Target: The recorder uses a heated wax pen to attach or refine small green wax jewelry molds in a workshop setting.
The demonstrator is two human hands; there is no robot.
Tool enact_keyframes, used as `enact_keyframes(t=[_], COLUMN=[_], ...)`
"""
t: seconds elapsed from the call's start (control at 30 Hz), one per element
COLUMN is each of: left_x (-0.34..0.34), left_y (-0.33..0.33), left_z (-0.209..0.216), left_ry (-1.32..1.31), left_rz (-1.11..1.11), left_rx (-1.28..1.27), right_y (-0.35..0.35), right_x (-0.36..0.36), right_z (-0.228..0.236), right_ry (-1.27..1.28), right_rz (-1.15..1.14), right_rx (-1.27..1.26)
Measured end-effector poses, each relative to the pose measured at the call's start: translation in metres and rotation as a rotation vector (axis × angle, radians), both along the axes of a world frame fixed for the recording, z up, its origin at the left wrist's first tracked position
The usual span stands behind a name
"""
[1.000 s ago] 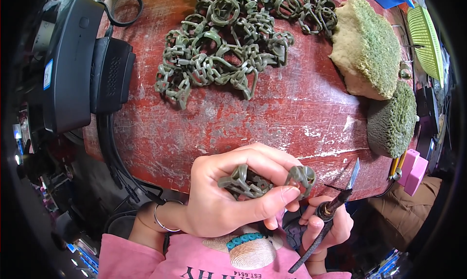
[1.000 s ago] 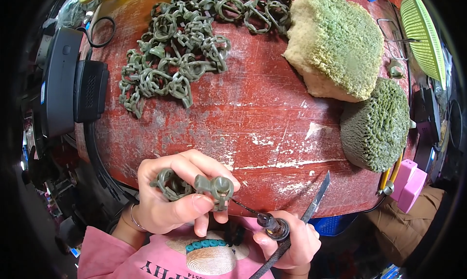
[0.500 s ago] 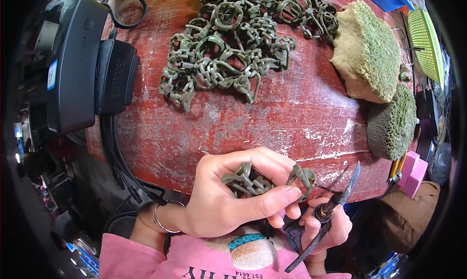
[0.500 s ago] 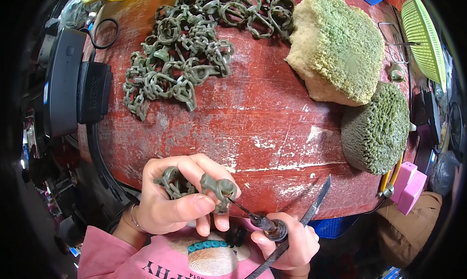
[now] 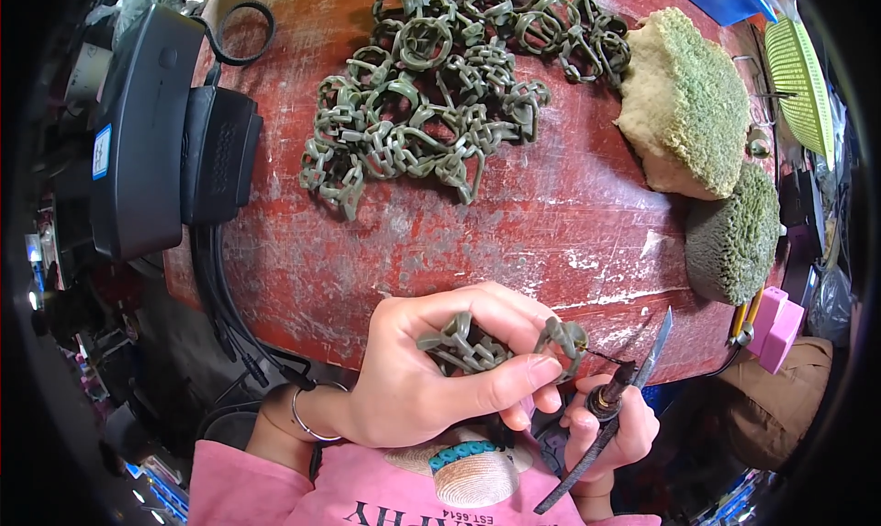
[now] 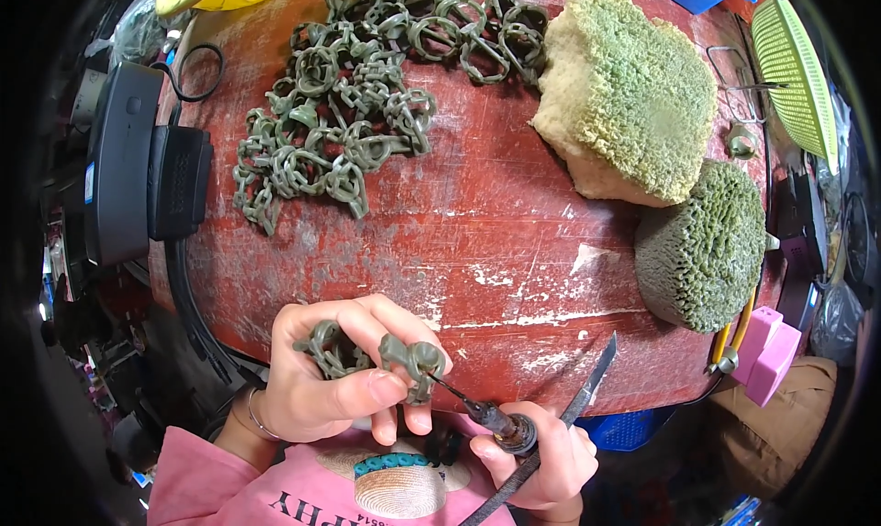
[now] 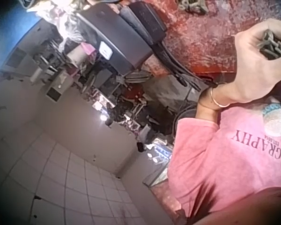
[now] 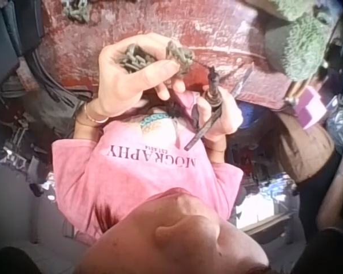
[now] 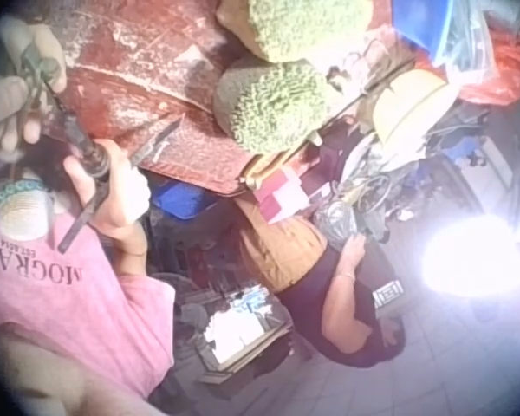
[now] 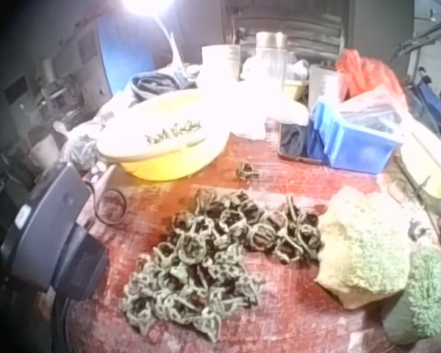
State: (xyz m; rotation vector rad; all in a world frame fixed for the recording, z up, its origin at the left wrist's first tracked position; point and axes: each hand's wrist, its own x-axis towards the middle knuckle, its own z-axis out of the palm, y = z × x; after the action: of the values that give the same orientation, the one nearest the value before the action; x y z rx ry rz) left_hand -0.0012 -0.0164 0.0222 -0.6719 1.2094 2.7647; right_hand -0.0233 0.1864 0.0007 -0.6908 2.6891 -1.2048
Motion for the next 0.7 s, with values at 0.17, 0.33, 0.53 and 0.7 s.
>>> enact_keyframes(t=[0.17, 0.33, 0.53, 0.7], left_x=[0.000, 0.000, 0.000, 0.001], left_y=[0.000, -0.001, -0.002, -0.002], left_z=[-0.001, -0.001, -0.002, -0.002], left_ry=[0.011, 0.010, 0.016, 0.023], left_rz=[0.005, -0.007, -0.008, -0.007], left_rx=[0.006, 0.003, 0.004, 0.008], right_y=[-0.004, -0.004, -0.005, -0.005], right_x=[-0.003, -0.004, -0.005, -0.005], right_z=[0.004, 0.004, 0.009, 0.010], right_ry=[-0.067, -0.030, -0.107, -0.117], right_rz=[-0.013, -0.004, -0.012, -0.023], right_rx=[0.003, 0.007, 0.040, 0.037])
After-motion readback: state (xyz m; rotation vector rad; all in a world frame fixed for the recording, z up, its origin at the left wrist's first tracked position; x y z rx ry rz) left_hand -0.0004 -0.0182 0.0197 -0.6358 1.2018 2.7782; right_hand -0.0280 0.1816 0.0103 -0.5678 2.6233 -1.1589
